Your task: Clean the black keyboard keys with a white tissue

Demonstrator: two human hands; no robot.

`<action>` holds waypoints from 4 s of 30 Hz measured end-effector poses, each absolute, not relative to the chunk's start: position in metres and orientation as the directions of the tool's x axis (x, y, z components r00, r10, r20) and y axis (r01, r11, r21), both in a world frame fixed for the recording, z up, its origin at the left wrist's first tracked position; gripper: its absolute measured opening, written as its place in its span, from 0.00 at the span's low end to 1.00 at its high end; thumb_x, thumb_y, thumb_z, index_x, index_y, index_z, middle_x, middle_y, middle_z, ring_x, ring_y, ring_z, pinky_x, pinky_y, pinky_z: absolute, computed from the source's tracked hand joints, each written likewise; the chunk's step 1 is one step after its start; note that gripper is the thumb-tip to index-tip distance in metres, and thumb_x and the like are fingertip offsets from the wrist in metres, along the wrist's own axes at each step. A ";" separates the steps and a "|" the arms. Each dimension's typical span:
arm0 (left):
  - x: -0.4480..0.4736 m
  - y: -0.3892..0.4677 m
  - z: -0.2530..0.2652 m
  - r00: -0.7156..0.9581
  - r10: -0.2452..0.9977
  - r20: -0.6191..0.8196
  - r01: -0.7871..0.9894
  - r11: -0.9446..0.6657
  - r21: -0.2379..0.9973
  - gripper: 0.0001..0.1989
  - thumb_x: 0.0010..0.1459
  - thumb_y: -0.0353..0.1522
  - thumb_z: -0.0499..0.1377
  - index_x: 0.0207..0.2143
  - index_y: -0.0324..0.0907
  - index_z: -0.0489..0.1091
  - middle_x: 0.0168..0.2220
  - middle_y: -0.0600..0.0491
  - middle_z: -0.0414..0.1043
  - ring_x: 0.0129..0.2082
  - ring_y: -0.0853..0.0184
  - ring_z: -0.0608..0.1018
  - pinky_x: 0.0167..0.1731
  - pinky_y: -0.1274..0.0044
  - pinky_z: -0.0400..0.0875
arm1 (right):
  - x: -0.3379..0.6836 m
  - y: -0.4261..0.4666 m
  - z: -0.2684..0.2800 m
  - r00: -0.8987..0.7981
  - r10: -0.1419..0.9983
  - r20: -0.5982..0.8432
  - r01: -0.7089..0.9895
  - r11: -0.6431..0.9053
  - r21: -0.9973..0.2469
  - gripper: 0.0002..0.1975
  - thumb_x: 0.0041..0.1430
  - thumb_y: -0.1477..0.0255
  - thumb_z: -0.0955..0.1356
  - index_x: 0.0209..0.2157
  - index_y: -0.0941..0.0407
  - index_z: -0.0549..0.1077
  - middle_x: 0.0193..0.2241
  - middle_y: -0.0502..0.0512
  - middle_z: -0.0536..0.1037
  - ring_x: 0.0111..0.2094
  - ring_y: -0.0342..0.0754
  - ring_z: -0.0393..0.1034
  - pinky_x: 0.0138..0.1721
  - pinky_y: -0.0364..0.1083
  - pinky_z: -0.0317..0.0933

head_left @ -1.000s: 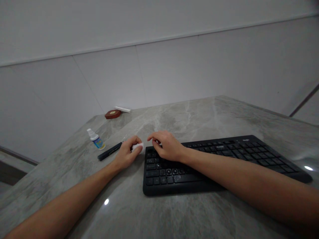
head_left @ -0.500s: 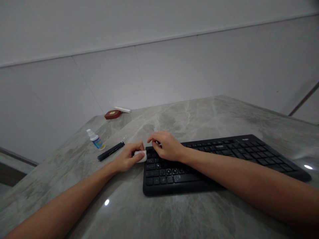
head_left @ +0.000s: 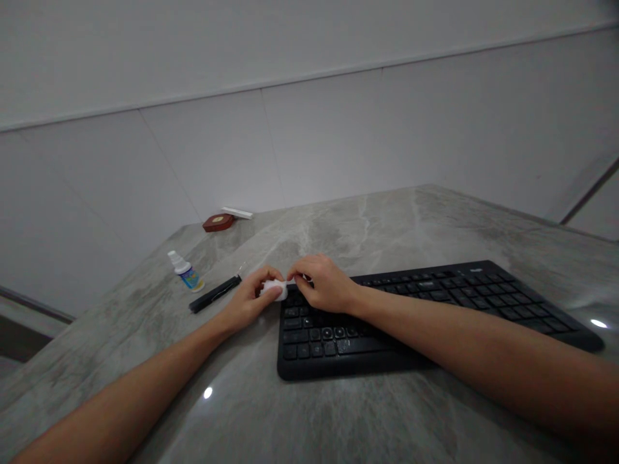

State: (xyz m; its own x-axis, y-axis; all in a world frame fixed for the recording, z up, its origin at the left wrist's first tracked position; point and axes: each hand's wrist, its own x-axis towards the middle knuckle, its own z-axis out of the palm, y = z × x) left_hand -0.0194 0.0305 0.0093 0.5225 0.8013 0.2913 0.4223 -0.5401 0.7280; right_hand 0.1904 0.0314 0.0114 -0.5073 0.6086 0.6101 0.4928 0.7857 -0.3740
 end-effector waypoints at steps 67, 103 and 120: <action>-0.020 0.030 0.002 0.588 0.747 0.311 0.243 -0.530 0.813 0.15 0.61 0.41 0.56 0.38 0.36 0.69 0.27 0.56 0.67 0.23 0.74 0.65 0.22 0.82 0.59 | 0.189 0.029 0.016 -0.680 0.594 0.429 0.467 0.802 -0.371 0.10 0.58 0.67 0.70 0.27 0.58 0.75 0.31 0.54 0.73 0.37 0.47 0.62 0.44 0.49 0.57; -0.017 0.034 0.002 0.595 0.703 0.389 0.411 -0.682 0.605 0.09 0.54 0.24 0.55 0.32 0.39 0.74 0.35 0.51 0.68 0.34 0.68 0.72 0.34 0.76 0.66 | 0.189 0.028 0.014 -0.654 0.601 0.459 0.487 0.799 -0.352 0.10 0.55 0.64 0.72 0.33 0.57 0.77 0.36 0.55 0.72 0.40 0.49 0.63 0.45 0.50 0.57; -0.019 0.028 0.003 0.527 0.774 0.349 0.342 -0.570 0.747 0.13 0.60 0.39 0.56 0.37 0.37 0.67 0.19 0.61 0.58 0.16 0.77 0.61 0.16 0.84 0.53 | 0.189 0.025 0.014 -0.548 0.692 0.470 0.603 0.716 -0.352 0.12 0.57 0.61 0.69 0.33 0.56 0.78 0.37 0.57 0.71 0.41 0.51 0.63 0.46 0.53 0.56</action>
State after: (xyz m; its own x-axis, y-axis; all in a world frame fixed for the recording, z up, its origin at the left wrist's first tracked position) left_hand -0.0192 0.0284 0.0028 0.5274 0.7744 0.3494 0.3420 -0.5700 0.7471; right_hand 0.1894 0.0255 0.0144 -0.5478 0.6923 0.4696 0.6027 0.7159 -0.3525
